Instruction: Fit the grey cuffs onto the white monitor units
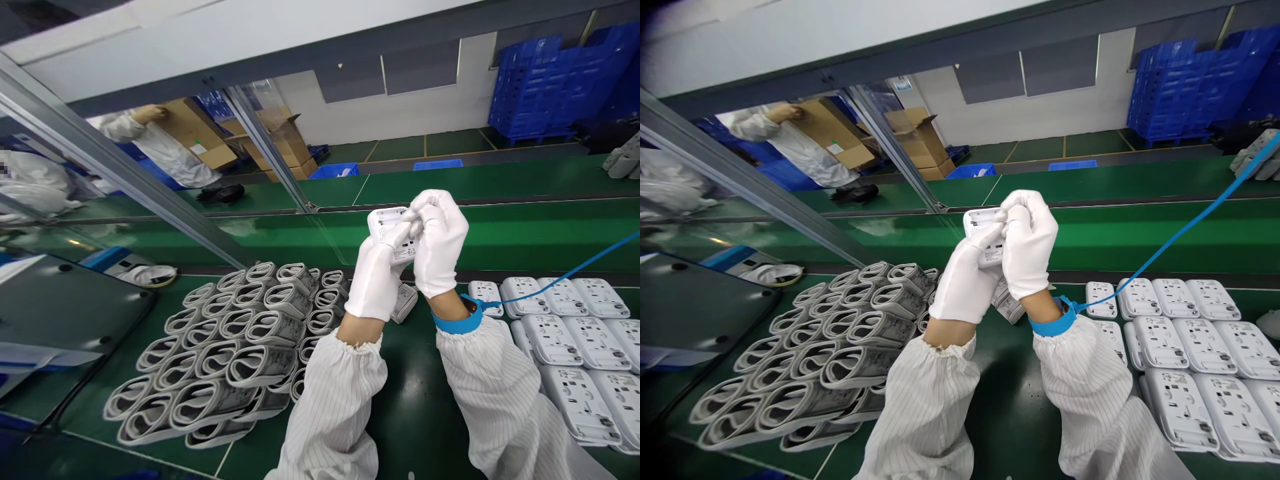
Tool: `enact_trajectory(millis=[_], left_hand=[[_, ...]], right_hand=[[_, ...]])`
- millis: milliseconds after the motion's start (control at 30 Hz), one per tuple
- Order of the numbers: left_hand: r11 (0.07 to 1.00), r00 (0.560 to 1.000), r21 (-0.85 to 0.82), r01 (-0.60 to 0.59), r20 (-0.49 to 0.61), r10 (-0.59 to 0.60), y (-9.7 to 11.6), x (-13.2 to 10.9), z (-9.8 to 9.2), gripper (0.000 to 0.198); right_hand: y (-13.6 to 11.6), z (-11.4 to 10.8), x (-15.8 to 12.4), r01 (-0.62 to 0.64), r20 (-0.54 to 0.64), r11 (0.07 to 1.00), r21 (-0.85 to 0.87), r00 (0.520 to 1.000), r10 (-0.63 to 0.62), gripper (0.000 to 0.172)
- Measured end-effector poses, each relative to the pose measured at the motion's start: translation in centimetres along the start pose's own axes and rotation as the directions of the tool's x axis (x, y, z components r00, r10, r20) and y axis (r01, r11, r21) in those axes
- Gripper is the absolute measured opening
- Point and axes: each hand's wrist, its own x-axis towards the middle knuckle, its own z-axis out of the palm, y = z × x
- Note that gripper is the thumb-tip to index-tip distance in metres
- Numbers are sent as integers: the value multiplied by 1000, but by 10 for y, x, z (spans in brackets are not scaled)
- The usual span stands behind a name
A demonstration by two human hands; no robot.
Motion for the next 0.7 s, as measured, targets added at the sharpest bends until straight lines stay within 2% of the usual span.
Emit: enact_trajectory(millis=[200, 367, 500, 700], left_hand=[[1000, 999, 7, -20, 33, 19, 1, -1, 0, 30], [1000, 1000, 8, -7, 30, 6, 0, 0, -1, 24], [1000, 998, 5, -14, 59, 14, 0, 1, -2, 23], [1000, 999, 13, -17, 34, 17, 0, 1, -1, 23]], right_hand=[[2, 0, 1, 24, 21, 996, 90, 999, -26, 18], [2, 0, 0, 20, 14, 999, 33, 1000, -20, 17], [3, 0, 0, 21, 15, 997, 69, 1000, -22, 16], [6, 0, 1, 28, 27, 999, 44, 999, -29, 18]])
